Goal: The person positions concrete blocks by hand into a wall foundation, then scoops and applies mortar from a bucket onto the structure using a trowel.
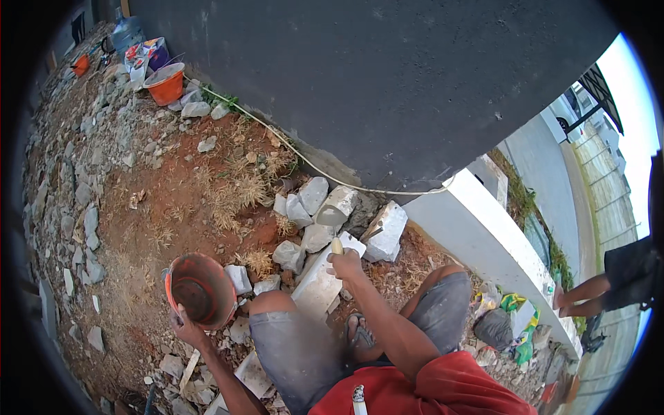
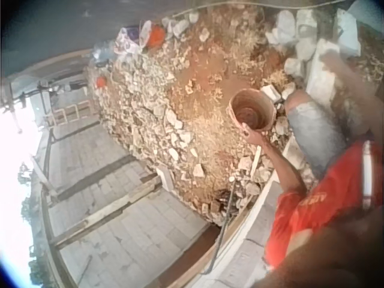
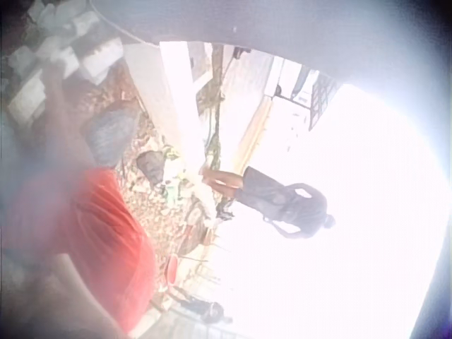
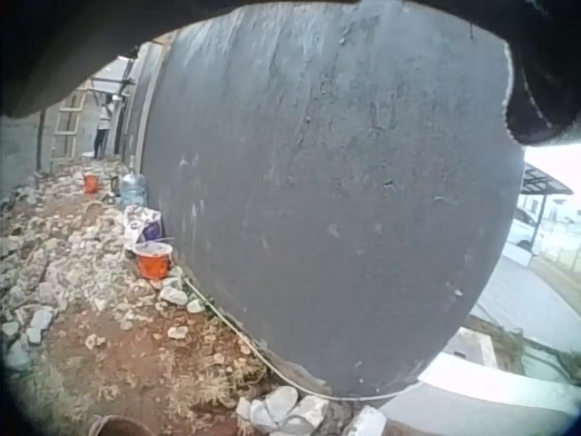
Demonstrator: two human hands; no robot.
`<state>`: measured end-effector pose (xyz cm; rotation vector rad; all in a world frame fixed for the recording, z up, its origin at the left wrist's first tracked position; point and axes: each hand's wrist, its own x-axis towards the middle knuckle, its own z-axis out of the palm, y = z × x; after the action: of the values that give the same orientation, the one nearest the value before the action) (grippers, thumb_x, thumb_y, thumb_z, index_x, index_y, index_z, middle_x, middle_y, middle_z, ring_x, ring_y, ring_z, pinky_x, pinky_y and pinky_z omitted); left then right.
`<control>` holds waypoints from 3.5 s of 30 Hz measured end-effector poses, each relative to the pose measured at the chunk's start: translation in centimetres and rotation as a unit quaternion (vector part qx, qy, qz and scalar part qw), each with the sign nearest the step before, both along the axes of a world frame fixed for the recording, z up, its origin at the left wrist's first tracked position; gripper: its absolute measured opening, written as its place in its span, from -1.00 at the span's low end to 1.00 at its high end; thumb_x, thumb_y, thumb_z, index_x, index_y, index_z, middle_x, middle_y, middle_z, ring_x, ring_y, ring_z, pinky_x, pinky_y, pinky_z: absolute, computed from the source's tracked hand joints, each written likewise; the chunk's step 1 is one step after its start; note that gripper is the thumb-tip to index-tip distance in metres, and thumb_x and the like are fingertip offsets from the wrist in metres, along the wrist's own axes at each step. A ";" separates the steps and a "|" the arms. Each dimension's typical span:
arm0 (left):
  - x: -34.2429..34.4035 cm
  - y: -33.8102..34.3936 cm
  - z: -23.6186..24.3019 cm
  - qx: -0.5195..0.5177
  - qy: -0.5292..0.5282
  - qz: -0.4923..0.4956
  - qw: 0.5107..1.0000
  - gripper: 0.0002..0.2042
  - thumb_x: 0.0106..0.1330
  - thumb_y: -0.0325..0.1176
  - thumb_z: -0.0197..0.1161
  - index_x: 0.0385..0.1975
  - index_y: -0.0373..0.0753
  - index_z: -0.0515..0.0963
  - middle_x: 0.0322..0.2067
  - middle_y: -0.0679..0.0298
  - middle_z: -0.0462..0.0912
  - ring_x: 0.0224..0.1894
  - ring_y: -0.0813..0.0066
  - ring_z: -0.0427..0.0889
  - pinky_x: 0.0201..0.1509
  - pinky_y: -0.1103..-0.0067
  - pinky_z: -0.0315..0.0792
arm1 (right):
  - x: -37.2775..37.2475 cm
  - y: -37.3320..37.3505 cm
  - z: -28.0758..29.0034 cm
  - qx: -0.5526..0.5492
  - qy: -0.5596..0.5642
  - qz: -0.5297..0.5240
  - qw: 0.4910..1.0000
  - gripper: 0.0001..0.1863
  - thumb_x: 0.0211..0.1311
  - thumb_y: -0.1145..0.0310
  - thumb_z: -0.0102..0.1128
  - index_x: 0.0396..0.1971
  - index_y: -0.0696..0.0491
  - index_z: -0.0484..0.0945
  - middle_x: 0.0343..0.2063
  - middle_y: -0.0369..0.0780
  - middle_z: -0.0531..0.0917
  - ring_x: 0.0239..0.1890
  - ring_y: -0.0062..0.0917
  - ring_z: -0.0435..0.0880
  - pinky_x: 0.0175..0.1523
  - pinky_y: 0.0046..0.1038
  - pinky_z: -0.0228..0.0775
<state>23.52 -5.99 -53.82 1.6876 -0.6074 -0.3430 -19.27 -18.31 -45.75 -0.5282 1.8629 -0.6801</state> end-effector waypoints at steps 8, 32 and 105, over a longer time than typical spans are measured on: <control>1.0 -0.3 0.4 0.023 0.004 -0.042 0.999 -0.67 0.52 -0.20 0.23 0.00 -0.39 0.61 -0.13 0.17 0.66 -0.09 0.35 0.60 0.04 0.39 0.48 | 6.3 -11.3 -5.9 -0.182 -0.362 -0.392 0.826 -0.73 0.34 0.26 0.20 -0.06 0.02 0.45 -0.36 -0.27 0.52 -0.54 -0.46 0.49 -0.47 -0.34 0.45; 1.3 0.4 -0.3 0.026 0.057 -0.062 0.996 -0.65 0.49 -0.18 0.27 -0.02 -0.39 0.56 -0.15 0.19 0.63 -0.13 0.35 0.56 0.02 0.40 0.47 | 5.4 -15.0 -8.2 -0.164 -0.488 -0.480 0.710 -0.64 0.32 -0.05 0.03 -0.44 -0.07 0.30 -0.62 -0.32 0.36 -0.63 -0.49 0.30 -0.45 -0.38 0.20; -12.6 -15.1 0.8 0.284 0.098 -0.443 0.845 -0.72 0.51 -0.12 0.18 -0.11 -0.24 0.60 -0.33 0.33 0.64 -0.38 0.57 0.59 -0.26 0.59 0.49 | -45.2 54.9 -11.1 0.203 0.553 -0.225 0.776 -0.47 0.14 0.24 0.28 0.07 0.21 0.47 -0.14 0.17 0.67 -0.08 0.12 0.65 0.06 -0.03 0.53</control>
<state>10.88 -21.08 -53.04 1.7807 -1.1965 -1.4639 -64.46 36.54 -56.86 -0.1537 3.2253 -0.1856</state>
